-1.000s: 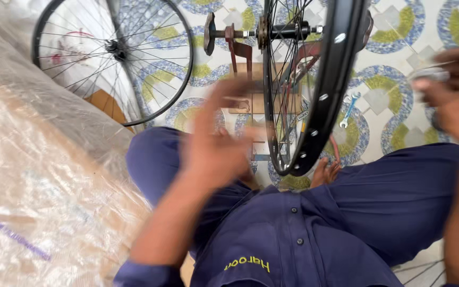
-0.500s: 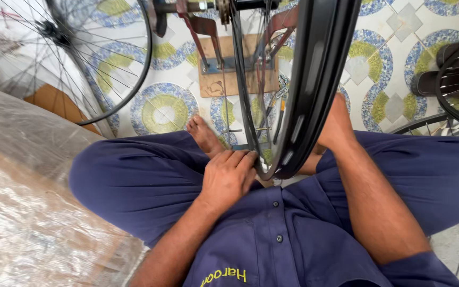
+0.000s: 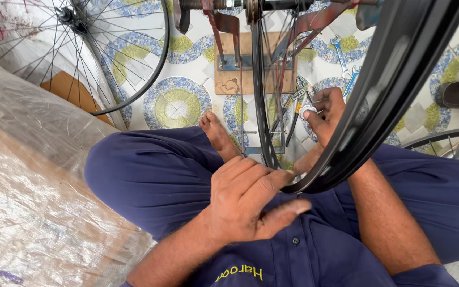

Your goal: The person rotates a bicycle wheel mounted on a stand, adjusting the tension of individual spokes by hand and using a spoke wrench to align the rim.

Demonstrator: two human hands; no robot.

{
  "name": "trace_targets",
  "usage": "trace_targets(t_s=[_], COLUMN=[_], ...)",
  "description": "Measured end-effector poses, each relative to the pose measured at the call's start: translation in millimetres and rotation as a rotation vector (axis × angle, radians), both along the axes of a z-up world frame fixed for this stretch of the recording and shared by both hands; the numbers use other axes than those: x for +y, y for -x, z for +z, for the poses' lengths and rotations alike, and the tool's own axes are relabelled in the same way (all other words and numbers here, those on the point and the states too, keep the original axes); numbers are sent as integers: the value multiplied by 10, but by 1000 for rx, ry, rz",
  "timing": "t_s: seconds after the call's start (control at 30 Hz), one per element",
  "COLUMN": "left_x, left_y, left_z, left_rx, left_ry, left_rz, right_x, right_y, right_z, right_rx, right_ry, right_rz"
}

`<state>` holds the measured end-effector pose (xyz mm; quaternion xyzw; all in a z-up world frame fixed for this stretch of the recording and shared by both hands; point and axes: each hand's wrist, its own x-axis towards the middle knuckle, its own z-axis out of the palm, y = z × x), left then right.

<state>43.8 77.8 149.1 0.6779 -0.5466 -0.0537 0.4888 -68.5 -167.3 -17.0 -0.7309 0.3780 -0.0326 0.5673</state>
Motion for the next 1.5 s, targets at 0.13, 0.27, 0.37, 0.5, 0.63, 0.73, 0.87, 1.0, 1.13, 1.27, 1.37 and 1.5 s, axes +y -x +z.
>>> trace_targets(t_s=[0.13,0.27,0.37,0.5,0.63,0.73,0.87,1.0,1.13,1.27,1.37,1.5], left_x=[26,48,97,91,86,137,110,38,32,97,103,38], left_y=[54,63,159,276,325,346,260,140,83,77,64,48], left_z=[-489,-987,-959,-816,-742,-784,-892,-1135,-1176,-851,-687,-748], left_rx=[-155,-281,-171,-213,-190,-190,-183,-191,-182,-131,-87,-92], left_ry=[-162,-480,-448,-445,-465,-454,-375,-412,-368,-226,-64,-129], left_rz=[-90,68,66,99,117,120,76,42,34,-41,-33,-13], right_x=[-1,-44,-103,-120,-201,-162,-178,-119,78,163,162,101], right_y=[15,-47,-125,-91,8,34,42,113,9,-146,-90,-31], right_z=[-19,19,59,209,279,176,89,94,53,-61,-169,-239], right_rx=[-88,40,-59,-54,-64,-46,-94,47,-68,68,13,-28], right_ry=[95,107,181,32,661,666,667,665,108,-138,-53,-116], right_rz=[36,-20,-4,-103,233,249,197,204,-60,-117,-49,-3])
